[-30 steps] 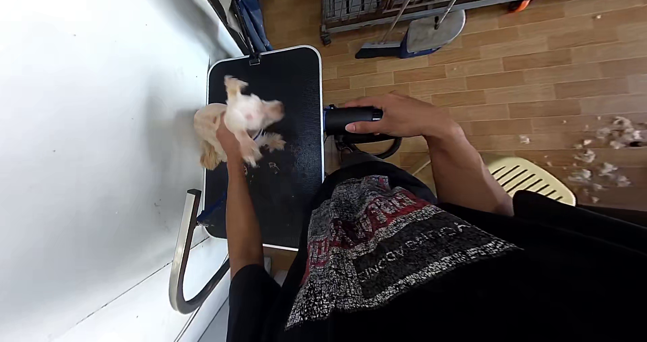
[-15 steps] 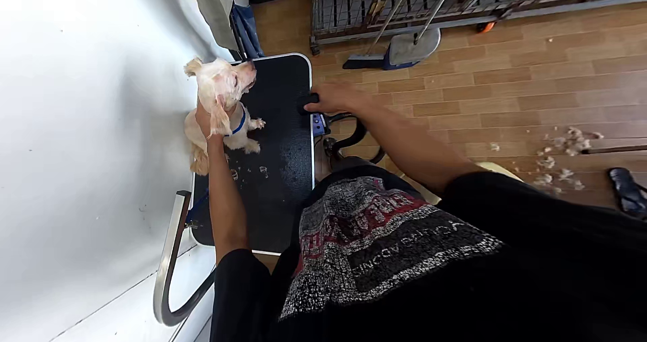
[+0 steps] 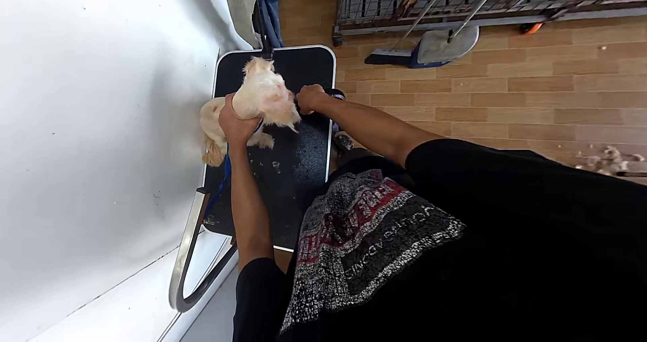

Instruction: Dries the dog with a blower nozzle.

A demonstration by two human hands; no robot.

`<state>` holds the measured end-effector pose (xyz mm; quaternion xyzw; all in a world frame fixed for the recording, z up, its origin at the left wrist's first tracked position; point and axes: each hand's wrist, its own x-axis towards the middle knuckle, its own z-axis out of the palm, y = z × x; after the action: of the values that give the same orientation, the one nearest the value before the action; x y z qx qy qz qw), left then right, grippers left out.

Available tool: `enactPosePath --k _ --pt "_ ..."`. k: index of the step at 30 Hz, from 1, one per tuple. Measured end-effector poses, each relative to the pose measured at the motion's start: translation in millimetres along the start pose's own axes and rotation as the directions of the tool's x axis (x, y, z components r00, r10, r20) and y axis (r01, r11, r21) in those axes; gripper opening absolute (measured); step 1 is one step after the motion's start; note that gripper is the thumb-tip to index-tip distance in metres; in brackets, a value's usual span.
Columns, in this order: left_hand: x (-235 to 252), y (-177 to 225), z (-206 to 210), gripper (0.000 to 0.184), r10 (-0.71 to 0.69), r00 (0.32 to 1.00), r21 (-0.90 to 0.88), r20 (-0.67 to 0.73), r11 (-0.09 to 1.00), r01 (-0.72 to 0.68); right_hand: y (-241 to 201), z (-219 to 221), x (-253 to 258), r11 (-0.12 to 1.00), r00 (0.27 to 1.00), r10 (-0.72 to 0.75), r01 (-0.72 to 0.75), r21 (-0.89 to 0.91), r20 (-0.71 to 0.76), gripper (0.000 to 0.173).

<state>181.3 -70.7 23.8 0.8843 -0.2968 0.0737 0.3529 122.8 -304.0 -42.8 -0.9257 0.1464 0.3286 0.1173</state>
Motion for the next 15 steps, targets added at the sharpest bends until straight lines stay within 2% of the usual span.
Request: enactPosePath --k 5,7,9,12,15 --pt "13.8 3.1 11.6 0.077 0.009 1.0 0.038 -0.004 0.999 -0.009 29.3 19.1 4.2 0.989 0.998 0.014 -0.004 0.147 -0.069 0.055" --pt "18.2 6.8 13.7 0.077 -0.009 1.0 0.055 -0.007 0.998 0.01 51.5 37.7 8.9 0.967 0.995 -0.024 0.047 0.252 -0.095 0.065" --pt "19.0 9.7 14.3 0.079 -0.034 0.999 0.068 0.004 0.997 0.034 72.5 61.4 4.5 0.912 0.981 -0.112 0.166 0.375 -0.161 0.063" --pt "18.9 9.6 16.2 0.08 -0.057 0.998 0.088 0.02 0.995 0.055 84.5 81.9 -37.0 0.792 0.942 -0.213 0.322 0.518 -0.26 0.066" --pt "14.0 5.8 16.5 0.081 -0.038 0.999 0.092 0.028 0.995 0.035 81.8 87.1 -71.9 0.787 0.965 -0.15 0.248 0.565 -0.214 0.068"
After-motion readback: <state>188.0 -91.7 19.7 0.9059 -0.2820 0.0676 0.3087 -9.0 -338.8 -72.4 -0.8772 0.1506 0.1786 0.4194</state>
